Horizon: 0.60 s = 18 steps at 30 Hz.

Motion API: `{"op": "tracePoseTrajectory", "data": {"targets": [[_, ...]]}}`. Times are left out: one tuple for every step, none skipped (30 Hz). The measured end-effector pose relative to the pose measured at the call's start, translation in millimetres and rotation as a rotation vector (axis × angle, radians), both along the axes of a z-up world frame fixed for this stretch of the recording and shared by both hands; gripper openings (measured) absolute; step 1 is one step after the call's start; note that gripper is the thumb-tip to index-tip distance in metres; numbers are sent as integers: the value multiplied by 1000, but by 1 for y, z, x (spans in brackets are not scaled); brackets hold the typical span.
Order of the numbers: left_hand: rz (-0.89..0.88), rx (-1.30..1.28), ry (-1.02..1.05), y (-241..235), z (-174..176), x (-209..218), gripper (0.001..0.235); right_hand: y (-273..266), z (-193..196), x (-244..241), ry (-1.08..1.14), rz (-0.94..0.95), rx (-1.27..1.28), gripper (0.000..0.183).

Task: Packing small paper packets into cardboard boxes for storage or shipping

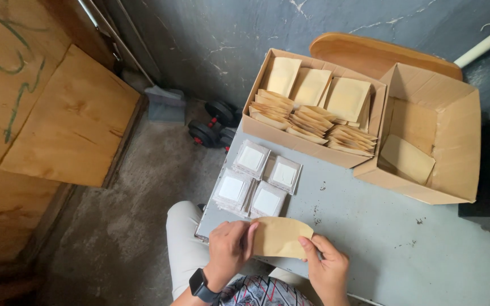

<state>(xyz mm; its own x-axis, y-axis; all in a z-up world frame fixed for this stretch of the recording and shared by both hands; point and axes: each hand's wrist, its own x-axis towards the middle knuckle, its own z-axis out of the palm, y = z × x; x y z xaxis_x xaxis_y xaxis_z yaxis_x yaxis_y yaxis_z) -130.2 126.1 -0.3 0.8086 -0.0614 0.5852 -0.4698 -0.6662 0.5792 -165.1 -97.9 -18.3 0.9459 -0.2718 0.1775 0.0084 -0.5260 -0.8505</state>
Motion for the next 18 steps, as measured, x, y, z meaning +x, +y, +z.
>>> {"op": "tracePoseTrajectory", "data": {"targets": [[3,-1,-7,3,6,1,32,-1,-4,-1,-7,3,-1,19],[23,-36,-39,6,13,1,31,-2,-9,-2,-1,-30,-11,19],[41,-71,-69,8,19,1,31,-3,-13,-4,7,-64,-22,19],[44,-73,-74,10,24,1,31,-1,-11,-4,2,-62,-23,19],[-56,-114,-72,12,29,-1,31,0,-9,-7,5,-54,-49,18],[-156,-154,-70,13,33,-4,31,2,-8,-10,8,-46,-75,18],[-158,-156,-68,8,36,-7,31,6,2,-10,11,-48,-77,18],[-275,-185,-36,4,38,-11,36,11,12,-10,-99,90,-81,16],[-389,-212,-8,-1,41,-13,41,16,22,-7,-213,232,-85,18],[-386,-214,-9,-4,48,-15,41,19,27,-9,-214,235,-86,18],[-434,-256,84,-7,56,-17,33,22,31,-10,-189,301,-66,5],[-483,-299,177,-11,63,-18,27,25,35,-12,-163,366,-47,19],[-484,-304,185,-12,64,-17,27,26,41,-11,-153,365,-49,19],[-443,-347,290,-13,65,-16,28,26,47,-9,-129,427,-69,9],[-402,-389,405,-14,65,-18,29,27,53,-12,-95,488,-86,4],[-402,-395,425,-14,66,-20,29,28,61,-14,-74,486,-84,4],[-389,-482,482,-14,67,-18,28,29,70,-12,-14,543,9,10],[-375,-569,539,-15,68,-16,27,30,78,-10,47,599,104,19]]}}
